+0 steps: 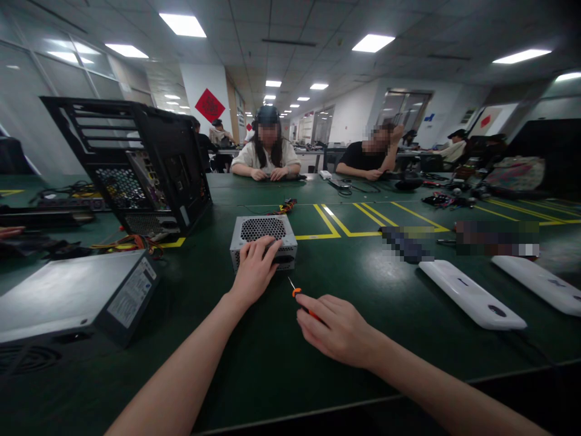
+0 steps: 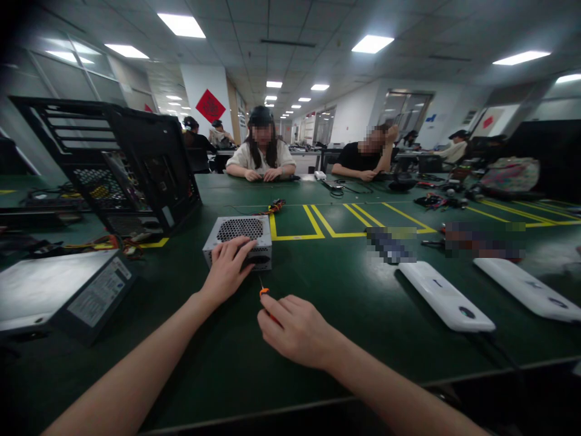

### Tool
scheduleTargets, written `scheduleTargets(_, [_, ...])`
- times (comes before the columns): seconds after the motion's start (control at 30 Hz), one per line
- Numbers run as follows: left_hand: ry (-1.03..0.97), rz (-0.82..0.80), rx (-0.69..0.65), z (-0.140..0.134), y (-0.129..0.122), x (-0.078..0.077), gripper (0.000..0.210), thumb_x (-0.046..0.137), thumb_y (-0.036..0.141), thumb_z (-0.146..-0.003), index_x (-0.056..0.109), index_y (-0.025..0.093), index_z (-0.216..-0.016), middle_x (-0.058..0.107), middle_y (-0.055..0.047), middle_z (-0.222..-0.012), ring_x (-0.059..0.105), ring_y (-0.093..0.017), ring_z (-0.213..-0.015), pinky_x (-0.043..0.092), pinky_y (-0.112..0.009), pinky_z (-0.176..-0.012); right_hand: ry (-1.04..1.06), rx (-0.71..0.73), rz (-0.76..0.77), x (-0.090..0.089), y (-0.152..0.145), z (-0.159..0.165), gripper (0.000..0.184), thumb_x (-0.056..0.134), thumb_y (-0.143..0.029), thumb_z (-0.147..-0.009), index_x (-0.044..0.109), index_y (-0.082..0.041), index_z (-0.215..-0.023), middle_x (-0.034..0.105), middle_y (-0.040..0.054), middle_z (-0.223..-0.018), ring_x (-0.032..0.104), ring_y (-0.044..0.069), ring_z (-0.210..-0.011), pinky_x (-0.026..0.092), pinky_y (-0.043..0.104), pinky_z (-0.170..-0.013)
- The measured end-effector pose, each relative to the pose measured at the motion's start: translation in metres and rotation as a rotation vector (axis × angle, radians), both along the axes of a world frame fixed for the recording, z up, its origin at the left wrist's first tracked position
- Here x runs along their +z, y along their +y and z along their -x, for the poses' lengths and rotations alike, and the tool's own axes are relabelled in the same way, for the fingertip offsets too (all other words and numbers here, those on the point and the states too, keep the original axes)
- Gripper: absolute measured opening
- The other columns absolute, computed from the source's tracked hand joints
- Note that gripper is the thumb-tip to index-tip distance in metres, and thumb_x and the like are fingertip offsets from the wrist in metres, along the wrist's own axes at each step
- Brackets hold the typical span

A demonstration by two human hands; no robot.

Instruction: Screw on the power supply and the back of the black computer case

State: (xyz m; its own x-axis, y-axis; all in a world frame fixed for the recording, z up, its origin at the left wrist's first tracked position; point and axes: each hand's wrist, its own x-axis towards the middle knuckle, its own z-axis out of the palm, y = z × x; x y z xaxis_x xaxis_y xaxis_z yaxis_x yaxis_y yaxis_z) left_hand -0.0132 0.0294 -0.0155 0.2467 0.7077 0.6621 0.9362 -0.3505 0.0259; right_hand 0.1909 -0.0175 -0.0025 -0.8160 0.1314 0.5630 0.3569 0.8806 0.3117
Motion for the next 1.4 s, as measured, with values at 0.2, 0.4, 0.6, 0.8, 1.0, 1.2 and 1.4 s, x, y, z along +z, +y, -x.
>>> scheduleTargets(0.2, [0.003, 0.003, -0.001, 0.000, 0.001, 0.000, 0.050, 0.050, 0.015, -0.074, 0.040, 0.022, -0.122, 0.044, -0.010, -0.122, 0.038, -0.023, -0.112, 0.025, -0.039, -0.093, 0.056, 0.023, -0.002, -0.005, 0.008, 0.012, 0.013, 0.046, -0.015, -0.079, 0.057, -0.012, -0.085, 0.060, 0.0107, -0.094, 0.055, 0.013, -0.067, 0.044, 0.025, -0.059])
scheduleTargets(0.4, [-0.007, 0.001, 0.003, 0.000, 0.001, -0.001, 0.051, 0.051, 0.016, -0.073, 0.040, 0.024, -0.123, 0.044, -0.010, -0.121, 0.039, -0.024, -0.111, 0.026, -0.041, -0.092, 0.078, 0.003, -0.010, -0.012, 0.005, 0.014, 0.014, 0.044, -0.016, -0.080, 0.057, -0.013, -0.086, 0.061, 0.0123, -0.094, 0.056, 0.013, -0.070, 0.045, 0.025, -0.062])
scheduleTargets(0.6, [-0.017, 0.011, -0.008, 0.000, 0.001, -0.001, 0.051, 0.050, 0.015, -0.073, 0.040, 0.023, -0.122, 0.044, -0.010, -0.122, 0.038, -0.023, -0.112, 0.025, -0.040, -0.093, 0.082, -0.041, 0.044, -0.010, 0.005, 0.015, 0.015, 0.043, -0.015, -0.081, 0.057, -0.012, -0.085, 0.060, 0.0134, -0.096, 0.057, 0.014, -0.078, 0.046, 0.025, -0.064])
scheduleTargets(0.8, [-0.005, 0.016, -0.002, 0.000, 0.001, -0.001, 0.049, 0.049, 0.015, -0.074, 0.040, 0.022, -0.122, 0.043, -0.009, -0.123, 0.037, -0.022, -0.113, 0.025, -0.039, -0.093, 0.073, -0.067, 0.049, -0.013, 0.006, 0.017, 0.013, 0.044, -0.015, -0.081, 0.056, -0.012, -0.086, 0.058, 0.0139, -0.098, 0.056, 0.015, -0.076, 0.046, 0.026, -0.064])
scheduleTargets(1.0, [-0.012, 0.016, -0.006, 0.000, 0.001, -0.001, 0.049, 0.049, 0.015, -0.074, 0.040, 0.023, -0.122, 0.044, -0.010, -0.122, 0.038, -0.023, -0.112, 0.025, -0.040, -0.092, 0.062, -0.092, 0.097, -0.011, 0.001, 0.021, 0.014, 0.046, -0.016, -0.080, 0.056, -0.011, -0.087, 0.057, 0.0151, -0.099, 0.057, 0.017, -0.080, 0.047, 0.027, -0.068])
scheduleTargets(1.2, [-0.007, 0.011, -0.004, 0.000, 0.001, 0.000, 0.048, 0.049, 0.016, -0.074, 0.041, 0.022, -0.121, 0.044, -0.010, -0.122, 0.038, -0.023, -0.111, 0.025, -0.039, -0.092, 0.005, -0.071, 0.136, -0.013, -0.002, 0.020, 0.026, 0.046, -0.017, -0.077, 0.051, -0.008, -0.101, 0.053, 0.0198, -0.107, 0.056, 0.021, -0.090, 0.048, 0.029, -0.073])
scheduleTargets(1.4, [-0.008, 0.014, -0.004, 0.000, 0.000, 0.000, 0.048, 0.049, 0.015, -0.074, 0.041, 0.021, -0.121, 0.044, -0.010, -0.122, 0.038, -0.023, -0.111, 0.025, -0.039, -0.092, 0.052, -0.125, 0.031, -0.014, -0.001, 0.018, 0.018, 0.045, -0.021, -0.083, 0.050, -0.017, -0.100, 0.055, 0.0172, -0.104, 0.058, 0.018, -0.083, 0.049, 0.027, -0.065])
